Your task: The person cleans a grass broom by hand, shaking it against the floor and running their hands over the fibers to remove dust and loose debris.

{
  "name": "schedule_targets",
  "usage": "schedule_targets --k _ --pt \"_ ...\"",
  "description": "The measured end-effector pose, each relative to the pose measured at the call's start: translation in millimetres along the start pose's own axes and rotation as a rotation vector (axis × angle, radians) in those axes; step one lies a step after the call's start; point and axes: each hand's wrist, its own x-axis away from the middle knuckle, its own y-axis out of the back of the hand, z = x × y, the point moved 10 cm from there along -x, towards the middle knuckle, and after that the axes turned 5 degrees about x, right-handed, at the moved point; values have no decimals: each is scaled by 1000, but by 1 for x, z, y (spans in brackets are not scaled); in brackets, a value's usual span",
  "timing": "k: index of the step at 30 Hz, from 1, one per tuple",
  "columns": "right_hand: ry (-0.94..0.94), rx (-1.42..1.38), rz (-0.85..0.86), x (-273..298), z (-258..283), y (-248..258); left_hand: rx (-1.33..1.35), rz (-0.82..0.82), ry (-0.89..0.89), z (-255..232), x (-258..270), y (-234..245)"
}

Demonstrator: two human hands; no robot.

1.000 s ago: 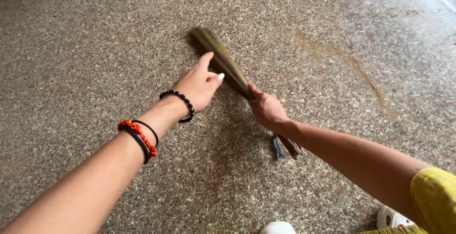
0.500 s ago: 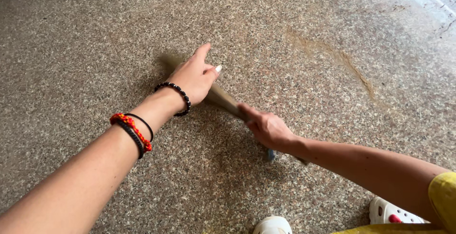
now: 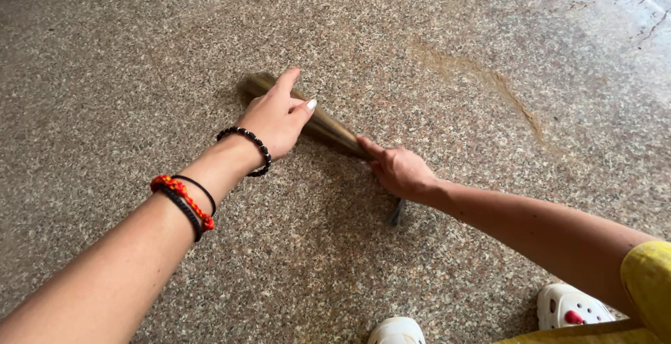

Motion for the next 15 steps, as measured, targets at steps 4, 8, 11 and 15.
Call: schedule_targets --k 4,8,11,15 --pt "-130 -164 24 -3 -28 5 -28 0 7 -5 1 0" --pt "-238 -257 -62 1 -45 22 -37 4 22 -14 5 0" --pt "-309 -414 -98 8 -54 31 -49 9 31 -18 6 0" --pt "-308 -337 -175 8 -59 32 -50 7 -16 -20 5 -1"
